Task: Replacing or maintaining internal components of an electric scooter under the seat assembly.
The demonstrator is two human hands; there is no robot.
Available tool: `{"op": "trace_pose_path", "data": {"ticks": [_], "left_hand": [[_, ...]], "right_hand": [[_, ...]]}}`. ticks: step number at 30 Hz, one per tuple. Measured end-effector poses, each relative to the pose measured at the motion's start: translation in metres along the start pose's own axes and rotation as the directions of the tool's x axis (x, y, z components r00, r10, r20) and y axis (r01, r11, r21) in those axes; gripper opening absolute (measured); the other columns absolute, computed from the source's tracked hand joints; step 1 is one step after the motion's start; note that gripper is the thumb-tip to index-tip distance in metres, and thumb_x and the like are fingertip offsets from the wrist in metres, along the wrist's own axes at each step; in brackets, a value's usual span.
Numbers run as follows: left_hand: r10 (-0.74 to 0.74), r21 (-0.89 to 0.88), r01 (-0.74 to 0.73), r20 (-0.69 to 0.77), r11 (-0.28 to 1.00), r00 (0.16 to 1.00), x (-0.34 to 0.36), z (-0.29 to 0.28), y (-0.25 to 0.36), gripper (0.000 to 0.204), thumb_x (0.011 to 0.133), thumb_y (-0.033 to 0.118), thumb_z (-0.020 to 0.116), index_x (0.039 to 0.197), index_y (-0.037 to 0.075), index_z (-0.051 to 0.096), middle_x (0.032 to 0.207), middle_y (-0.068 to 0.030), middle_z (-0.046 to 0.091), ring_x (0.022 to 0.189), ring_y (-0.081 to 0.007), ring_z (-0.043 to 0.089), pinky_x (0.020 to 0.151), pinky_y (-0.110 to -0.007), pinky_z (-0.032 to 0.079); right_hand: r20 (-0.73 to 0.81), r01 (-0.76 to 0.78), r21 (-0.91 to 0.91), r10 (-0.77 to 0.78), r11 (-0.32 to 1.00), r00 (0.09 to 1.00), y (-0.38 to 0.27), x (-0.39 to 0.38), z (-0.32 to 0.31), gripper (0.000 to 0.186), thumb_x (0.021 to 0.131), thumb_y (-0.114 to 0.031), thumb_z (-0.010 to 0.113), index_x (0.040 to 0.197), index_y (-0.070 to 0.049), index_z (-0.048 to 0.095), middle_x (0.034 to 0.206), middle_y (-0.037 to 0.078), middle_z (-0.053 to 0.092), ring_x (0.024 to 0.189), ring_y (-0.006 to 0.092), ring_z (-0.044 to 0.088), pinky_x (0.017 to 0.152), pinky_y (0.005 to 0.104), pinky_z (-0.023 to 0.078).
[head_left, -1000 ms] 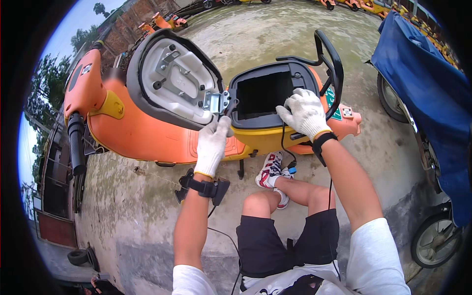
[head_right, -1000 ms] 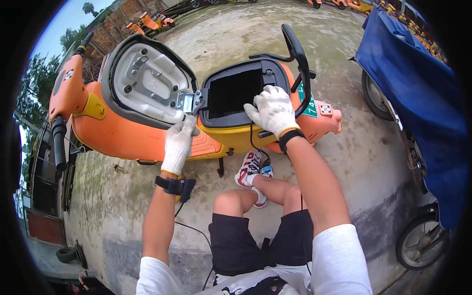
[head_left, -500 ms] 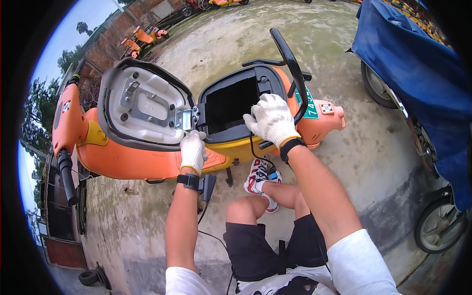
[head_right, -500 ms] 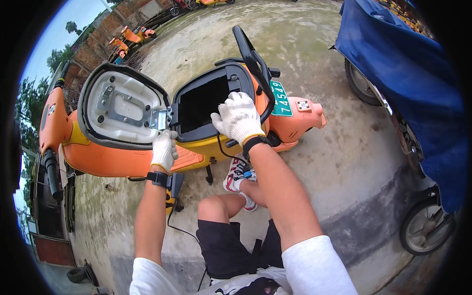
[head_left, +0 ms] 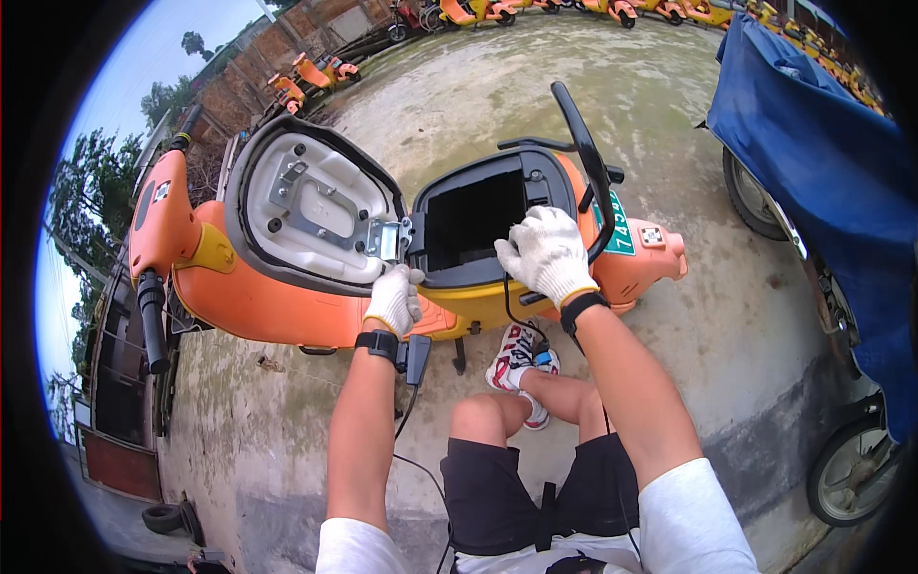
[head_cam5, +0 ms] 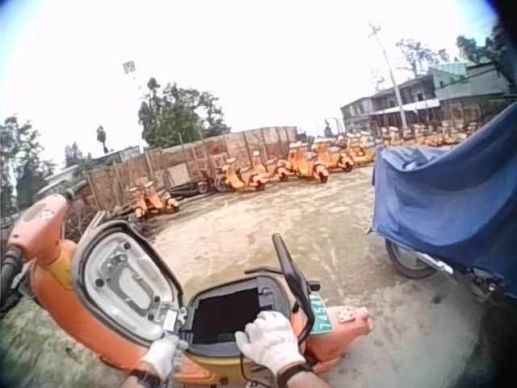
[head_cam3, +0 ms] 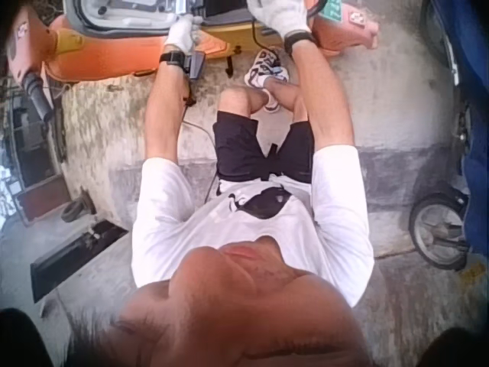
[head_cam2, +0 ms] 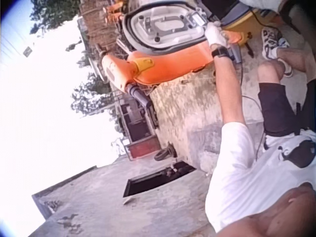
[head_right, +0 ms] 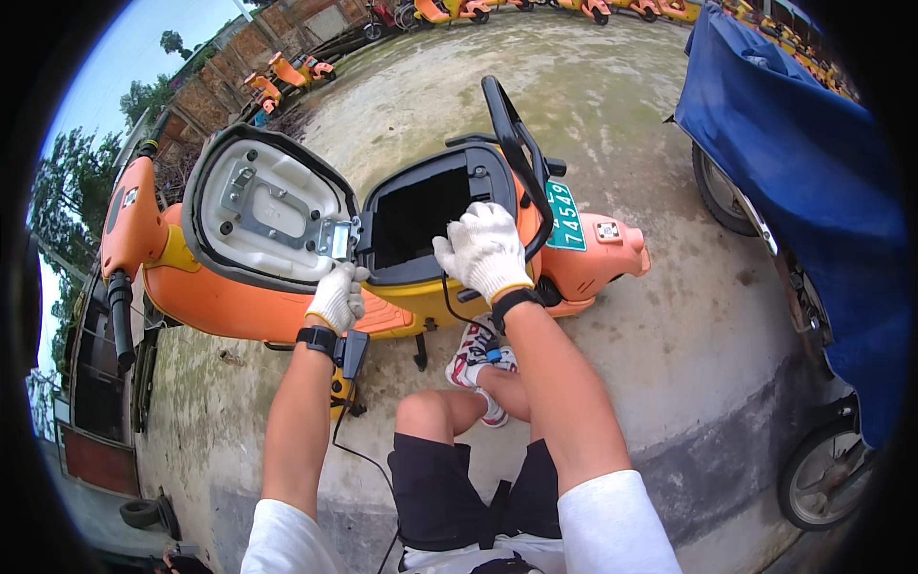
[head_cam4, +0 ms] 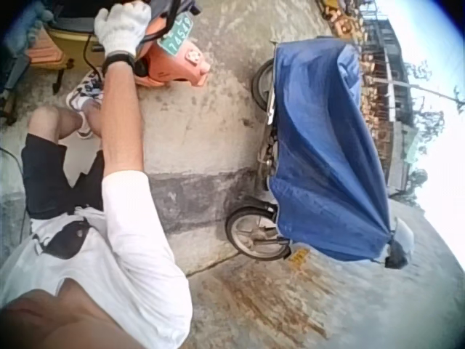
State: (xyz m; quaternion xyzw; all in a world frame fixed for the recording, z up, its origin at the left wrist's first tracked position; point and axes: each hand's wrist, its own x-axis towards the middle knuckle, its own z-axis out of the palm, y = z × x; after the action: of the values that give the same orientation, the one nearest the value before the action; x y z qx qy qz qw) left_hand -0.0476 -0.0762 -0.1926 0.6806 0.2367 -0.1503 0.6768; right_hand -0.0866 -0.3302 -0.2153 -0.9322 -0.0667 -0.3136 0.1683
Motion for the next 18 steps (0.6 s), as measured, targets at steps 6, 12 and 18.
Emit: {"op": "trace_pose_path", "data": {"ticks": [6, 12, 18], "left_hand": [[-0.056, -0.321, 0.071, 0.055, 0.944, 0.997, 0.008, 0.016, -0.010, 0.028, 0.102, 0.028, 0.039, 0.102, 0.005, 0.055, 0.057, 0.0067, 0.030, 0.039, -0.0061, 0.027, 0.035, -0.022, 0.028], [-0.001, -0.849, 0.144, 0.167, 0.508, 0.986, 0.036, 0.068, -0.015, 0.020, 0.102, 0.019, 0.037, 0.103, 0.005, 0.051, 0.076, -0.0123, 0.055, 0.068, -0.0270, 0.060, 0.079, -0.055, 0.061], [0.069, -0.967, 0.014, 0.033, 0.255, 0.997, 0.085, 0.127, 0.005, 0.017, 0.100, 0.015, 0.037, 0.096, 0.007, 0.051, 0.092, -0.0192, 0.061, 0.090, -0.0380, 0.065, 0.090, -0.064, 0.054]], "right_hand": [[-0.021, 0.049, 0.051, -0.048, 0.997, 0.999, -0.002, -0.001, -0.001, 0.031, 0.079, -0.037, 0.067, 0.070, -0.008, 0.074, 0.073, 0.009, 0.069, 0.091, 0.0253, 0.063, 0.087, 0.0389, 0.048], [-0.003, 0.036, 0.072, -0.036, 0.997, 0.999, -0.004, 0.000, 0.000, 0.029, 0.078, -0.035, 0.069, 0.068, -0.008, 0.073, 0.075, 0.010, 0.068, 0.089, 0.0264, 0.062, 0.087, 0.0399, 0.048], [-0.061, 0.071, 0.058, -0.067, 0.996, 0.996, -0.006, 0.002, 0.003, 0.029, 0.078, -0.033, 0.069, 0.068, -0.006, 0.073, 0.073, 0.013, 0.064, 0.086, 0.0299, 0.063, 0.083, 0.0409, 0.050]]}}
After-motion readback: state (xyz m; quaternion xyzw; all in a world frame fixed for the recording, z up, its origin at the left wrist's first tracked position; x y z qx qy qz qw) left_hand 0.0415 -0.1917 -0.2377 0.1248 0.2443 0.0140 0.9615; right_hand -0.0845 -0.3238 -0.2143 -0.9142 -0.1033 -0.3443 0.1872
